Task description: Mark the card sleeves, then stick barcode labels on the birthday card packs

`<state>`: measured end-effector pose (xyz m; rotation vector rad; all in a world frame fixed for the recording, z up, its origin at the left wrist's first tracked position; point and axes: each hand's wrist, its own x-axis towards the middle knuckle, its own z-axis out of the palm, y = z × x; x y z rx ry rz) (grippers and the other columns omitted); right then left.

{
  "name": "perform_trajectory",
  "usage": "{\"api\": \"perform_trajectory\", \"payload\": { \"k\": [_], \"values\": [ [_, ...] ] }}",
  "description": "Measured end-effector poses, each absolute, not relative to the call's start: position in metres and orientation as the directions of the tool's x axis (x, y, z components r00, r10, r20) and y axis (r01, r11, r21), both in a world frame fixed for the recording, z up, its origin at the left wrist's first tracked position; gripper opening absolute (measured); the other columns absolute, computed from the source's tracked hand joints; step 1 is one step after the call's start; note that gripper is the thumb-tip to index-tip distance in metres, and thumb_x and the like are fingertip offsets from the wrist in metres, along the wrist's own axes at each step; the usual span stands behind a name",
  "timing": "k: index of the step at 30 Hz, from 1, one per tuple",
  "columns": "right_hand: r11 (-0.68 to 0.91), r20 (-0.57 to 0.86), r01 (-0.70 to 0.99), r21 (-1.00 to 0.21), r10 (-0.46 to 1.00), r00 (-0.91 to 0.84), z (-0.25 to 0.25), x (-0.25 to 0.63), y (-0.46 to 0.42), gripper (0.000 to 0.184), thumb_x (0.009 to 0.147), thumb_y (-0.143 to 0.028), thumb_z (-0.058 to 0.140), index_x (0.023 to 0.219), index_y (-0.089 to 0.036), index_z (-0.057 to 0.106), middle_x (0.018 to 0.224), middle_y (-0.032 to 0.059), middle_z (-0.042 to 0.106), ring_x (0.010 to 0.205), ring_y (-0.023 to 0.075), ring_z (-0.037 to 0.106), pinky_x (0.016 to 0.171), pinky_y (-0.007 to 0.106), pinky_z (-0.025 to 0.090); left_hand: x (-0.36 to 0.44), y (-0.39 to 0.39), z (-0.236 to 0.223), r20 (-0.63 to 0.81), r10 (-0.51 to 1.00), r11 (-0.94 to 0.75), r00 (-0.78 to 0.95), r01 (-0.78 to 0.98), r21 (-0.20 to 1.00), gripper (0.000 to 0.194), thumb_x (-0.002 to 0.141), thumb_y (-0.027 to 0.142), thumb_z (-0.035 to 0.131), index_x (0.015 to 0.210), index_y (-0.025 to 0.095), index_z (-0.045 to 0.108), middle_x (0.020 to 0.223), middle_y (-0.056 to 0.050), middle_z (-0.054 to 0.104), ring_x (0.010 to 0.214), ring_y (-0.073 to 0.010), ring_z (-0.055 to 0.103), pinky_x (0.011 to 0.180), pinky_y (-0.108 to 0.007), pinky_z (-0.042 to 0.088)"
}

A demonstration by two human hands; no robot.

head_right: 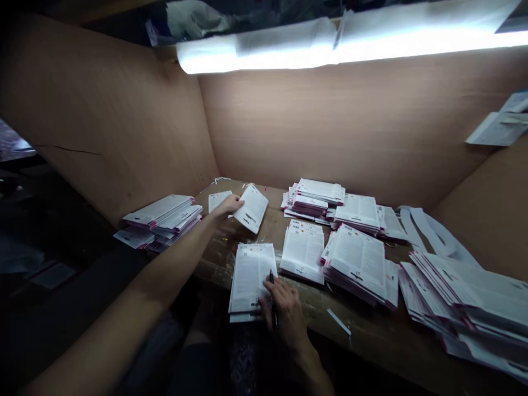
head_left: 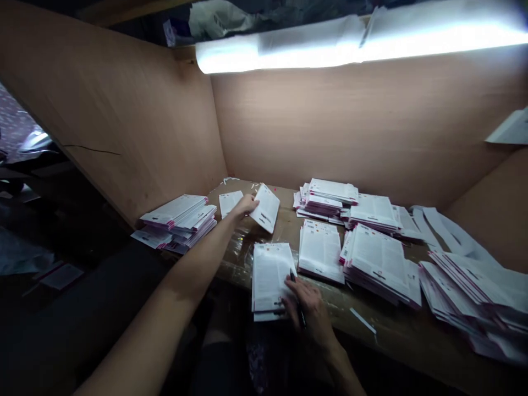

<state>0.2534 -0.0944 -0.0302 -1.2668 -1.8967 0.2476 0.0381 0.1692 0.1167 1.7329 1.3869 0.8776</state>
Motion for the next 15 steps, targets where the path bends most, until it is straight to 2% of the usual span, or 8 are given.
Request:
{"api": "perform_trajectory", "payload": {
  "k": [2,5,7,8,10,12,13,15],
  "values": [
    [0.456,0.571,0.615,-0.643,0.821,-0.013,-0.030,0.256,-0.098,0.038,0.102,-0.023,0.056,0.140,-0.024,0.058,0.140,0.0144,0.067,0.131,0.0334,0.062,0.105,0.056,0.053,0.039,0.146,0.103,0.028,0.980,-0.111,0.196,0.426,0.898,0.033,0.087,0.034,0.071,0.109,0.009,0.066,0.091,-0.012,0.076,0.083,-0.0241,0.073,0.072,-0.033,0.059],
    [0.448,0.605,0.541,-0.712,0.782,0.148,-0.027,0.259,-0.102,0.042,0.103,-0.021,0.053,0.144,-0.025,0.055,0.148,0.0141,0.061,0.141,0.0328,0.054,0.113,0.058,0.047,0.035,0.074,0.061,0.010,0.979,-0.065,0.205,0.264,0.962,0.063,0.088,0.028,0.068,0.145,0.014,0.045,0.101,-0.010,0.077,0.081,-0.0223,0.075,0.069,-0.031,0.060],
    [0.444,0.593,0.542,-0.713,0.794,0.130,-0.027,0.262,-0.102,0.041,0.102,-0.021,0.054,0.143,-0.025,0.056,0.147,0.0135,0.062,0.141,0.0324,0.055,0.114,0.057,0.047,0.032,0.016,0.033,-0.005,0.978,-0.041,0.207,0.217,0.975,0.083,0.090,0.029,0.067,0.160,0.020,0.023,0.101,-0.008,0.078,0.078,-0.0228,0.075,0.069,-0.033,0.061],
    [0.443,0.577,0.564,-0.697,0.814,0.074,-0.028,0.263,-0.100,0.039,0.101,-0.021,0.055,0.140,-0.025,0.059,0.143,0.0129,0.065,0.138,0.0322,0.057,0.113,0.056,0.049,0.031,-0.010,0.022,-0.005,0.982,-0.052,0.190,0.294,0.954,0.085,0.092,0.030,0.065,0.162,0.022,0.019,0.098,-0.007,0.078,0.077,-0.0236,0.075,0.070,-0.035,0.061],
    [0.453,0.528,0.629,-0.631,0.845,-0.079,-0.030,0.265,-0.097,0.035,0.099,-0.019,0.057,0.133,-0.025,0.066,0.135,0.0117,0.071,0.131,0.0326,0.063,0.109,0.055,0.051,0.033,-0.045,0.010,-0.002,0.984,-0.104,0.176,0.590,0.800,0.076,0.093,0.034,0.066,0.160,0.022,0.033,0.092,-0.009,0.077,0.081,-0.0287,0.075,0.077,-0.042,0.060],
    [0.467,0.490,0.676,-0.570,0.854,-0.177,-0.031,0.267,-0.093,0.034,0.099,-0.017,0.056,0.128,-0.025,0.070,0.129,0.0109,0.075,0.129,0.0333,0.065,0.108,0.056,0.051,0.035,-0.053,0.007,0.063,0.974,-0.215,0.217,0.810,0.545,0.057,0.094,0.038,0.066,0.148,0.021,0.054,0.099,-0.013,0.077,0.094,-0.0350,0.075,0.089,-0.050,0.058],
    [0.466,0.484,0.679,-0.568,0.856,-0.182,-0.031,0.268,-0.092,0.034,0.099,-0.017,0.055,0.129,-0.025,0.070,0.128,0.0108,0.075,0.128,0.0332,0.065,0.108,0.057,0.051,0.037,-0.049,0.008,0.115,0.953,-0.301,0.280,0.843,0.446,0.051,0.096,0.038,0.065,0.143,0.021,0.060,0.109,-0.016,0.076,0.105,-0.0367,0.073,0.096,-0.053,0.056],
    [0.445,0.474,0.632,-0.635,0.870,-0.137,-0.027,0.270,-0.091,0.035,0.101,-0.020,0.055,0.133,-0.025,0.069,0.125,0.0106,0.076,0.123,0.0310,0.068,0.105,0.053,0.053,0.039,-0.033,0.008,0.227,0.861,-0.508,0.455,0.786,0.351,0.046,0.100,0.036,0.060,0.144,0.022,0.061,0.137,-0.017,0.067,0.129,-0.0356,0.062,0.110,-0.052,0.049]
  ]
}}
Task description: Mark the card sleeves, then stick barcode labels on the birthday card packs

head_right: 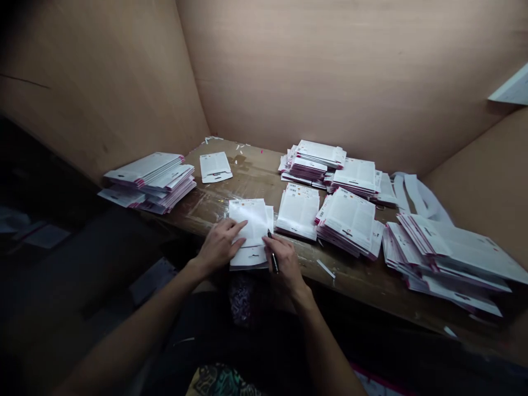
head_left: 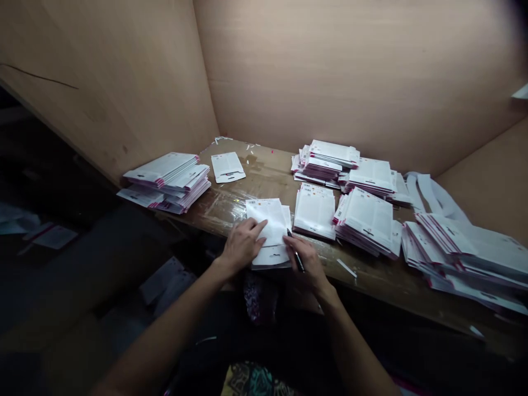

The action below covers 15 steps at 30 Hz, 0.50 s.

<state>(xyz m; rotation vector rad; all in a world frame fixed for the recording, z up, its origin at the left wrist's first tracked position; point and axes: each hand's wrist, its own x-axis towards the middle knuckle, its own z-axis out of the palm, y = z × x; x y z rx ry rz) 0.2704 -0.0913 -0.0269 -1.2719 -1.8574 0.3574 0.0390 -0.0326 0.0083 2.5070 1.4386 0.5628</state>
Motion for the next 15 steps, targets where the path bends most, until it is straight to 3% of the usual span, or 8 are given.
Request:
{"api": "perform_trajectory", "payload": {
  "k": [2,4,8,15],
  "values": [
    [0.432,0.466,0.545,-0.718,0.881,-0.085,-0.021,0.273,-0.092,0.034,0.103,-0.026,0.056,0.134,-0.025,0.069,0.123,0.0098,0.077,0.114,0.0278,0.072,0.100,0.047,0.057,0.041,-0.015,0.006,0.271,0.743,-0.669,0.612,0.674,0.311,0.046,0.103,0.034,0.055,0.147,0.023,0.059,0.157,-0.014,0.054,0.147,-0.0326,0.048,0.119,-0.050,0.042],
    [0.441,0.462,0.475,-0.761,0.883,-0.079,-0.016,0.276,-0.094,0.030,0.103,-0.028,0.057,0.128,-0.026,0.072,0.118,0.0086,0.078,0.106,0.0254,0.075,0.093,0.042,0.060,0.042,-0.006,0.000,0.243,0.684,-0.729,0.688,0.623,0.284,0.044,0.105,0.036,0.050,0.147,0.024,0.060,0.163,-0.010,0.047,0.153,-0.0324,0.039,0.122,-0.051,0.038],
    [0.444,0.445,0.471,-0.762,0.888,-0.116,-0.016,0.280,-0.096,0.018,0.097,-0.027,0.064,0.109,-0.025,0.077,0.099,0.0058,0.080,0.087,0.0228,0.076,0.080,0.036,0.060,0.042,-0.008,-0.009,0.198,0.695,-0.717,0.692,0.645,0.263,0.045,0.107,0.039,0.046,0.149,0.029,0.058,0.164,-0.005,0.046,0.155,-0.0314,0.037,0.121,-0.052,0.037],
    [0.461,0.436,0.477,-0.748,0.884,-0.169,-0.018,0.282,-0.096,0.016,0.096,-0.023,0.063,0.105,-0.025,0.076,0.094,0.0048,0.079,0.083,0.0209,0.073,0.078,0.034,0.057,0.044,-0.012,-0.010,0.193,0.717,-0.696,0.670,0.670,0.259,0.044,0.107,0.038,0.047,0.148,0.032,0.060,0.164,-0.002,0.047,0.154,-0.0293,0.037,0.121,-0.049,0.037]
  ]
}}
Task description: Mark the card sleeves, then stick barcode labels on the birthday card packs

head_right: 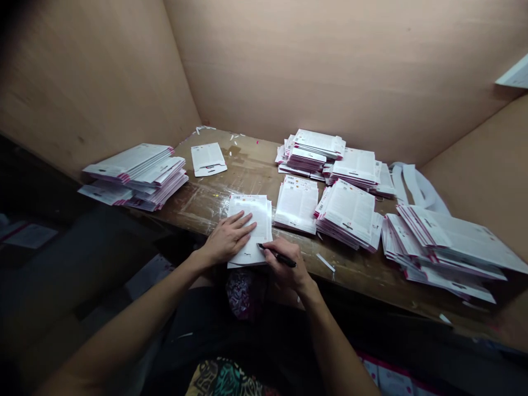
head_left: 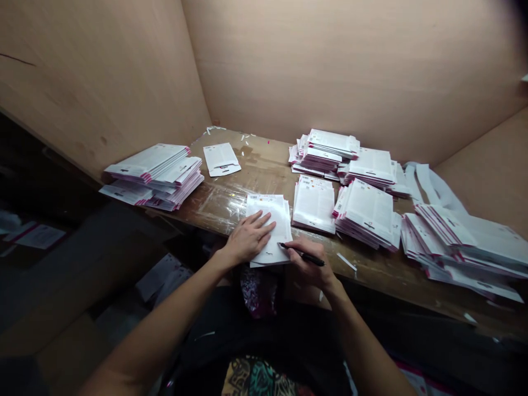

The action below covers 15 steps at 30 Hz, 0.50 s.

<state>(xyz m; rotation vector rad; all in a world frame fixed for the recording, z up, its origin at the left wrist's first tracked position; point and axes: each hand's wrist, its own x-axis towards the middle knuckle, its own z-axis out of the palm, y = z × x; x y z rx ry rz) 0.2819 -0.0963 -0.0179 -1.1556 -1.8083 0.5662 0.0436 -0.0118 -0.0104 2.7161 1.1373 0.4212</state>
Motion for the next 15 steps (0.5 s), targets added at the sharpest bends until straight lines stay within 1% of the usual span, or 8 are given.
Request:
{"api": "perform_trajectory", "payload": {
  "k": [5,10,13,15],
  "values": [
    [0.450,0.382,0.494,-0.744,0.893,-0.239,-0.019,0.285,-0.094,0.018,0.100,-0.029,0.061,0.107,-0.025,0.077,0.096,0.0049,0.079,0.085,0.0221,0.073,0.079,0.036,0.057,0.044,-0.011,-0.012,0.188,0.729,-0.682,0.659,0.671,0.292,0.044,0.106,0.038,0.048,0.148,0.031,0.060,0.164,-0.003,0.047,0.154,-0.0303,0.039,0.120,-0.049,0.037],
    [0.408,0.328,0.544,-0.734,0.913,-0.243,-0.013,0.280,-0.092,0.022,0.102,-0.034,0.060,0.106,-0.025,0.079,0.096,0.0056,0.080,0.085,0.0229,0.073,0.083,0.039,0.057,0.044,-0.009,-0.012,0.185,0.722,-0.679,0.667,0.630,0.377,0.042,0.105,0.035,0.049,0.144,0.033,0.063,0.161,-0.003,0.051,0.151,-0.0306,0.042,0.121,-0.050,0.036],
    [0.419,0.318,0.559,-0.715,0.908,-0.273,-0.009,0.277,-0.089,0.024,0.103,-0.035,0.059,0.109,-0.025,0.080,0.096,0.0065,0.080,0.087,0.0229,0.072,0.086,0.040,0.058,0.045,-0.004,-0.016,0.178,0.725,-0.675,0.665,0.635,0.376,0.041,0.104,0.034,0.050,0.143,0.033,0.063,0.161,-0.003,0.051,0.151,-0.0312,0.042,0.121,-0.051,0.035],
    [0.405,0.320,0.548,-0.732,0.914,-0.248,-0.010,0.277,-0.088,0.025,0.103,-0.036,0.059,0.113,-0.025,0.079,0.101,0.0070,0.080,0.091,0.0236,0.073,0.088,0.041,0.058,0.045,-0.001,-0.017,0.169,0.718,-0.679,0.675,0.628,0.380,0.041,0.105,0.034,0.048,0.143,0.032,0.063,0.161,-0.003,0.051,0.152,-0.0316,0.041,0.120,-0.052,0.035]
  ]
}}
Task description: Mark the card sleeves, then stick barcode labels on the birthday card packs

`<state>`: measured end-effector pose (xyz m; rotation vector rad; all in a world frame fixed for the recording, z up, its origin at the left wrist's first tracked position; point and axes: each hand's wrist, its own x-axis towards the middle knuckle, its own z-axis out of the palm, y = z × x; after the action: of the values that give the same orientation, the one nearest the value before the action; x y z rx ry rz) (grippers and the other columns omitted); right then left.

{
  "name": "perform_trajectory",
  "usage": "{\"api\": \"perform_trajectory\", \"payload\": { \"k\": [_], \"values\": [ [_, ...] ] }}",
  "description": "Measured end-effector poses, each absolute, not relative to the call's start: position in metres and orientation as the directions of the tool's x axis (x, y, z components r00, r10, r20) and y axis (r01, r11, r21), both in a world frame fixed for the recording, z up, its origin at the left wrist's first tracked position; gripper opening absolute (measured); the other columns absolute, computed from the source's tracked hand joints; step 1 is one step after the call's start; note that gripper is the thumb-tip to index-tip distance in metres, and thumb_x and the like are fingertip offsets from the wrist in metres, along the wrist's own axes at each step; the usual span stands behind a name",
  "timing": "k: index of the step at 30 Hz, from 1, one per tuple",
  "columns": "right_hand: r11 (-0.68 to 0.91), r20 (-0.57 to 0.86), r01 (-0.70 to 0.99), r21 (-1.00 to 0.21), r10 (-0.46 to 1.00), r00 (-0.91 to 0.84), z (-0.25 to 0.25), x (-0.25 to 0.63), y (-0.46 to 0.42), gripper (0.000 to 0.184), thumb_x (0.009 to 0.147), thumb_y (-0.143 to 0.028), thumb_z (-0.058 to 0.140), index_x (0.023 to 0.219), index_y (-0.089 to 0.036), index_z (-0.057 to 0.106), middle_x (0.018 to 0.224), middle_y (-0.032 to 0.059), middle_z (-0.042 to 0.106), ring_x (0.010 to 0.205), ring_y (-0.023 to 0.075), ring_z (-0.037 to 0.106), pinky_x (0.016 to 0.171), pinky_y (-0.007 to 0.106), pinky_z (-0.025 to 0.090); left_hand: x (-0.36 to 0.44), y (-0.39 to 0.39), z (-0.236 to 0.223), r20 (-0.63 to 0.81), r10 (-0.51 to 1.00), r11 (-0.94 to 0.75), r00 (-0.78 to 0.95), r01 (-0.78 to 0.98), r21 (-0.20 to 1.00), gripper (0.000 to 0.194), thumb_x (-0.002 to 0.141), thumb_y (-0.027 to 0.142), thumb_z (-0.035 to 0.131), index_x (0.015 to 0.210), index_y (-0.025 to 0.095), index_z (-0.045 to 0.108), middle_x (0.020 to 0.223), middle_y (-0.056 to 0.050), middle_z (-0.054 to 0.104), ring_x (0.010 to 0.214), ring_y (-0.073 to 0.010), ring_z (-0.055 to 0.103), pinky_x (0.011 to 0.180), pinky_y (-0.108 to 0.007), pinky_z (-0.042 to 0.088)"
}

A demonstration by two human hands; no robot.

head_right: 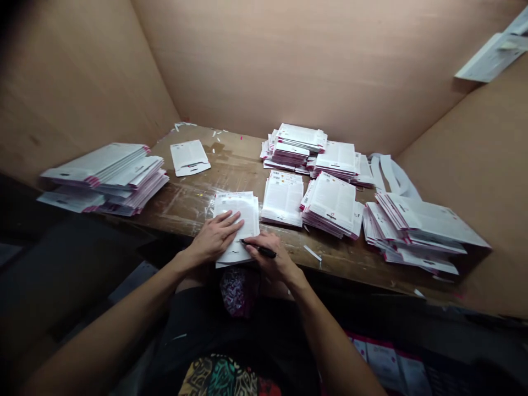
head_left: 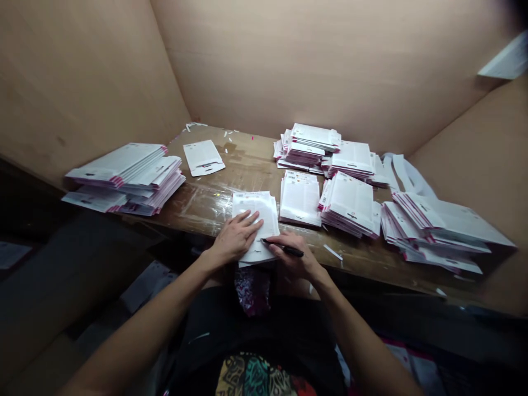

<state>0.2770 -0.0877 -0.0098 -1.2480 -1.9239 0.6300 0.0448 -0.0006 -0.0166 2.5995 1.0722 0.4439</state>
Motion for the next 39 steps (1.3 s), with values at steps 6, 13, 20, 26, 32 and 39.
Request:
{"api": "perform_trajectory", "payload": {
  "k": [6,13,20,26,32,39],
  "values": [
    [0.377,0.357,0.404,-0.834,0.926,-0.126,-0.015,0.274,-0.091,0.029,0.105,-0.037,0.056,0.124,-0.025,0.074,0.114,0.0082,0.080,0.102,0.0247,0.077,0.093,0.042,0.060,0.047,0.001,-0.005,0.128,0.744,-0.621,0.656,0.607,0.496,0.038,0.102,0.036,0.052,0.132,0.019,0.067,0.146,-0.012,0.064,0.151,-0.0322,0.043,0.120,-0.050,0.039],
    [0.405,0.394,0.505,-0.762,0.909,-0.134,-0.017,0.268,-0.093,0.030,0.106,-0.035,0.053,0.127,-0.026,0.073,0.117,0.0085,0.079,0.104,0.0262,0.075,0.094,0.043,0.059,0.064,-0.021,0.015,0.144,0.784,-0.601,0.604,0.678,0.423,0.025,0.098,0.029,0.058,0.081,0.017,0.071,0.158,-0.014,0.053,0.152,-0.0393,0.039,0.125,-0.060,0.028],
    [0.513,0.400,0.555,-0.655,0.858,-0.322,-0.012,0.273,-0.096,0.045,0.095,-0.039,0.072,0.138,-0.025,0.065,0.121,0.0107,0.075,0.106,0.0287,0.065,0.095,0.047,0.056,-0.012,-0.056,0.061,-0.011,0.552,-0.532,0.834,0.362,0.766,0.040,0.082,0.055,0.081,0.112,0.028,0.077,0.128,-0.008,0.075,0.125,-0.0314,0.067,0.104,-0.042,0.055],
    [0.567,0.357,0.615,-0.548,0.824,-0.441,-0.005,0.275,-0.101,0.059,0.090,-0.040,0.080,0.143,-0.026,0.061,0.132,0.0118,0.071,0.111,0.0316,0.059,0.099,0.051,0.053,0.001,-0.051,0.012,0.168,0.663,-0.698,0.729,0.522,0.490,0.051,0.081,0.052,0.084,0.117,0.020,0.067,0.158,-0.020,0.052,0.154,-0.0375,0.037,0.125,-0.056,0.034],
    [0.628,0.373,0.641,-0.441,0.778,-0.505,-0.001,0.285,-0.101,0.042,0.096,-0.041,0.071,0.134,-0.023,0.066,0.129,0.0149,0.073,0.130,0.0368,0.059,0.107,0.058,0.044,0.012,-0.059,-0.002,0.252,0.656,-0.745,0.711,0.555,0.371,0.046,0.086,0.053,0.078,0.116,0.021,0.064,0.140,-0.016,0.064,0.154,-0.0391,0.037,0.128,-0.057,0.030],
    [0.501,0.413,0.660,-0.560,0.859,-0.302,-0.008,0.273,-0.085,0.030,0.102,-0.030,0.059,0.130,-0.023,0.067,0.117,0.0120,0.073,0.106,0.0297,0.067,0.094,0.047,0.056,0.023,-0.052,-0.010,0.321,0.690,-0.721,0.649,0.578,0.381,0.021,0.104,0.035,0.053,0.103,0.020,0.068,0.119,-0.015,0.069,0.137,-0.0307,0.057,0.118,-0.049,0.044]
  ]
}}
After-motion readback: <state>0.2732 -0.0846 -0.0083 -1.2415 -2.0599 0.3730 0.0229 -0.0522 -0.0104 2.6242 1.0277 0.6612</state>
